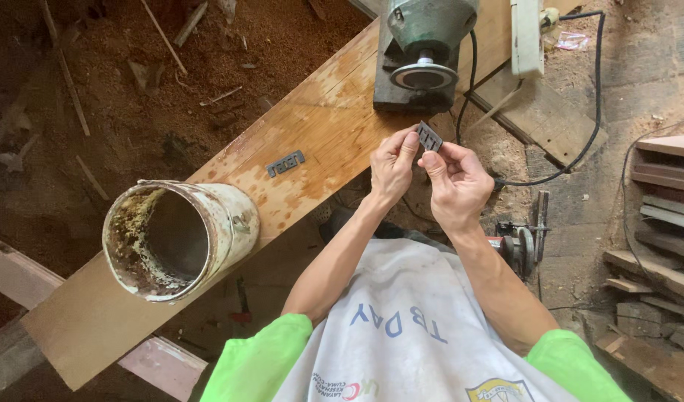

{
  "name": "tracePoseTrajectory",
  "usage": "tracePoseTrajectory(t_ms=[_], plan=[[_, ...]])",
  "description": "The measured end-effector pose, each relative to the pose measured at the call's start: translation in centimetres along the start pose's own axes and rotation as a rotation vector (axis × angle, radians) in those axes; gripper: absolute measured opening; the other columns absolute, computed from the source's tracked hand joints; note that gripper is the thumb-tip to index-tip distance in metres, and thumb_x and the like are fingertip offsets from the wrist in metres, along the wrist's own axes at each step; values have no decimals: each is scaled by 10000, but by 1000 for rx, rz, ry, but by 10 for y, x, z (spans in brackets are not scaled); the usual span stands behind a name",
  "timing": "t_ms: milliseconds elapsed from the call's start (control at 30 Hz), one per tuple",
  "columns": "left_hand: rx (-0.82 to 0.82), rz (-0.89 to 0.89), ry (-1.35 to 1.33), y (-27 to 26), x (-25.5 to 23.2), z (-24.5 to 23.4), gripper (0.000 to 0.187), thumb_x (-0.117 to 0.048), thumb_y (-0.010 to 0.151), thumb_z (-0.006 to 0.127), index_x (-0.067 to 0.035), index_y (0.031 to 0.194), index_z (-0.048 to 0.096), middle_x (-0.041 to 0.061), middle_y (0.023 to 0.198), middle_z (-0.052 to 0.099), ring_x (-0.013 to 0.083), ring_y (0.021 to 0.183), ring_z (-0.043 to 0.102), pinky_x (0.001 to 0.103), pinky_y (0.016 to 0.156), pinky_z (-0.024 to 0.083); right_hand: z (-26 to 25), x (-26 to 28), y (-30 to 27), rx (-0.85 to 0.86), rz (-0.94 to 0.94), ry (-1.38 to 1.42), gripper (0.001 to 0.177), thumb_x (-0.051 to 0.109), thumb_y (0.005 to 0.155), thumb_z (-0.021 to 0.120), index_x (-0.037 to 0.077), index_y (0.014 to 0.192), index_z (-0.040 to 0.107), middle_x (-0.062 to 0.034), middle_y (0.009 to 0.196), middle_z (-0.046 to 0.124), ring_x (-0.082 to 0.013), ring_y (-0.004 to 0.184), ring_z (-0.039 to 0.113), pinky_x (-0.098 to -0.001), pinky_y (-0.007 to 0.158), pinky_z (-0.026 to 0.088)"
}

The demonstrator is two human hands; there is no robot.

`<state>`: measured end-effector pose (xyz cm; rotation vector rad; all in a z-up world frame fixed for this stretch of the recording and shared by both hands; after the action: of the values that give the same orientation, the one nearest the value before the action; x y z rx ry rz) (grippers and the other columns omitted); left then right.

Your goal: The person repeatedly grinds small metal brackets on a bench grinder, frequently dipping them into a bucket of liquid between grinding passes. The person handles the brackets one at a time, rotating them to grind different edges and surfaces.

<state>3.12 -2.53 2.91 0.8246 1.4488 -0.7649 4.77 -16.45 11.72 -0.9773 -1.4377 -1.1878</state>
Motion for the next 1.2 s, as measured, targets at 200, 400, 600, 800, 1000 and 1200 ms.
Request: tracePoseTrajectory(t_ms=[200,400,600,800,1000,1200], plan=[[-19,-9,-20,0,2,0,313,-308,1045,625,-69,1211,740,132,1065,774,220,1008,707,339,892,567,1,-2,0,2,15,28,300,123,1015,764,-95,1181,643,-102,1023,730,-105,881,695,-207,792,556],[-28,-57,6,-1,1,-4,316,-310,1032,627,-82,1215,745,126,1042,767,215,981,705,334,871,564,4,-2,1,8,30,49,301,124,1010,769,-91,1178,642,-105,1015,728,-114,878,702,-213,790,563],[-26,-22,-19,-1,-7,-7,323,-317,1037,624,-75,1213,744,130,1052,771,221,1001,692,339,877,557,7,6,3,27,-5,18,294,126,1016,763,-91,1178,647,-109,1017,729,-121,882,704,-222,787,569],[-32,-12,-1,-1,-7,-7,319,-323,1038,629,-80,1206,749,118,1046,773,218,1005,692,339,879,558,6,5,2,17,7,14,292,130,1019,764,-87,1178,649,-106,1016,728,-121,887,705,-219,793,565],[-50,-4,-19,-2,2,-7,322,-329,1029,635,-73,1190,744,108,1025,763,207,973,690,335,847,559,5,7,1,11,-3,-33,231,96,1046,716,-80,1177,641,-113,1010,721,-119,863,688,-215,771,548],[-92,-97,-435,-21,37,-40,394,-372,1103,557,-29,1057,746,28,1013,762,109,903,672,262,814,550,25,34,12,75,-149,-50,119,111,1156,567,9,1216,549,-87,1114,688,-113,926,651,-228,802,553]])
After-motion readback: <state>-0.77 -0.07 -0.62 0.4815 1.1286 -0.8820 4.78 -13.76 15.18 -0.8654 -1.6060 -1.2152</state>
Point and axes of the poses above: each hand's wrist, its own y-axis towards the middle knuckle, its own z-axis out of the palm, x = y × z, the point moved 8 cm from there along y, towards the middle knuckle
